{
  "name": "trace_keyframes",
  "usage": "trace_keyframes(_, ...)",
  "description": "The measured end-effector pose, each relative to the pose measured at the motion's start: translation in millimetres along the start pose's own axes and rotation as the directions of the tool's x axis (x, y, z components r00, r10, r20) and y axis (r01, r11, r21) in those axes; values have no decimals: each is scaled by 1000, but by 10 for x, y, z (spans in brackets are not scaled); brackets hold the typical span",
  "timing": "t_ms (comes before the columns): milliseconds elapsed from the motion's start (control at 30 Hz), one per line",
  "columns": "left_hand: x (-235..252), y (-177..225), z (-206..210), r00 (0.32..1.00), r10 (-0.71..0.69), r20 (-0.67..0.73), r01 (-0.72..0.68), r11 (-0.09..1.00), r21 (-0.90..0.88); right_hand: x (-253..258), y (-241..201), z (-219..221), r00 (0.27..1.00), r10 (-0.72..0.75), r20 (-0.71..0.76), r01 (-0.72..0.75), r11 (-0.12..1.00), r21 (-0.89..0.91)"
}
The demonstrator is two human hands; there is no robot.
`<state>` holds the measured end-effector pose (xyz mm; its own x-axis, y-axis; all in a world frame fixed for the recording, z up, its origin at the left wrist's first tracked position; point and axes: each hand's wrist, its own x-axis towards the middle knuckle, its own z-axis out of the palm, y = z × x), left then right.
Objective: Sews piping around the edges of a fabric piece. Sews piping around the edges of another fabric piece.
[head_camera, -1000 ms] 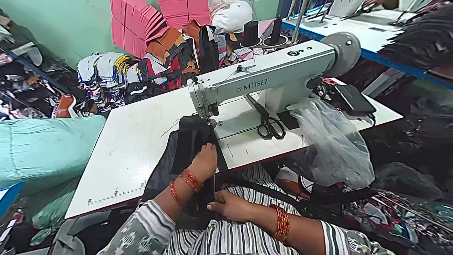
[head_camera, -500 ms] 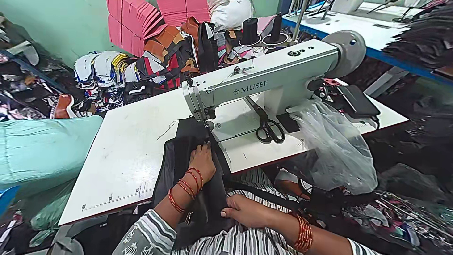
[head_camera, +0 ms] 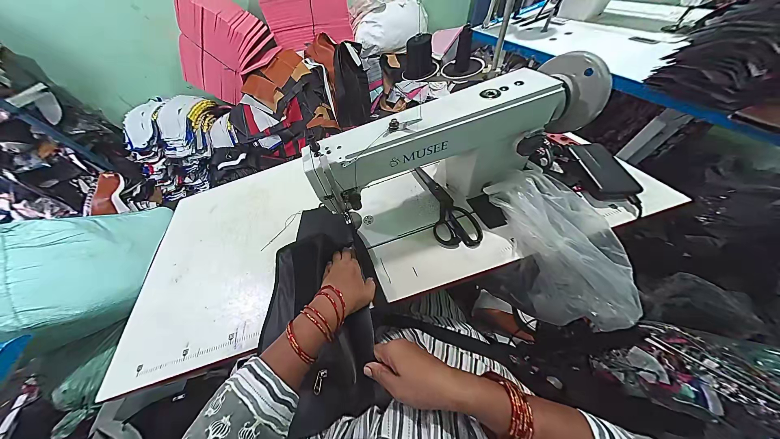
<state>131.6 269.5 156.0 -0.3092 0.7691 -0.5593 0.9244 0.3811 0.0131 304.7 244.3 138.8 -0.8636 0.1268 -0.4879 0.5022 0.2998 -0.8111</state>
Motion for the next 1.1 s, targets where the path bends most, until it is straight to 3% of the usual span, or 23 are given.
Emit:
trace_keyframes(300,176,-296,-270,990,127,-61,-138,960,-243,1,-302,-81,996,-84,-27,85,996,5)
trace_keyframes(400,197,-307,-250,988,127,-84,-144,960,-241,-7,-278,-73,997,-81,-20,81,997,0)
trace_keyframes(633,136,-68,-117,999,-8,-39,1,983,-181,6,-80,17,1000,2,12,-2,1000,24)
trace_keyframes(867,190,-276,-159,985,145,-90,-165,949,-270,51,118,104,993,-104,-51,112,976,189)
trace_keyframes(967,206,-296,-98,988,135,-74,-152,941,-302,8,233,221,985,-163,-53,171,939,300)
trace_keyframes(1100,191,-262,-108,989,139,-52,-148,955,-256,-39,283,297,979,-181,-91,198,953,232)
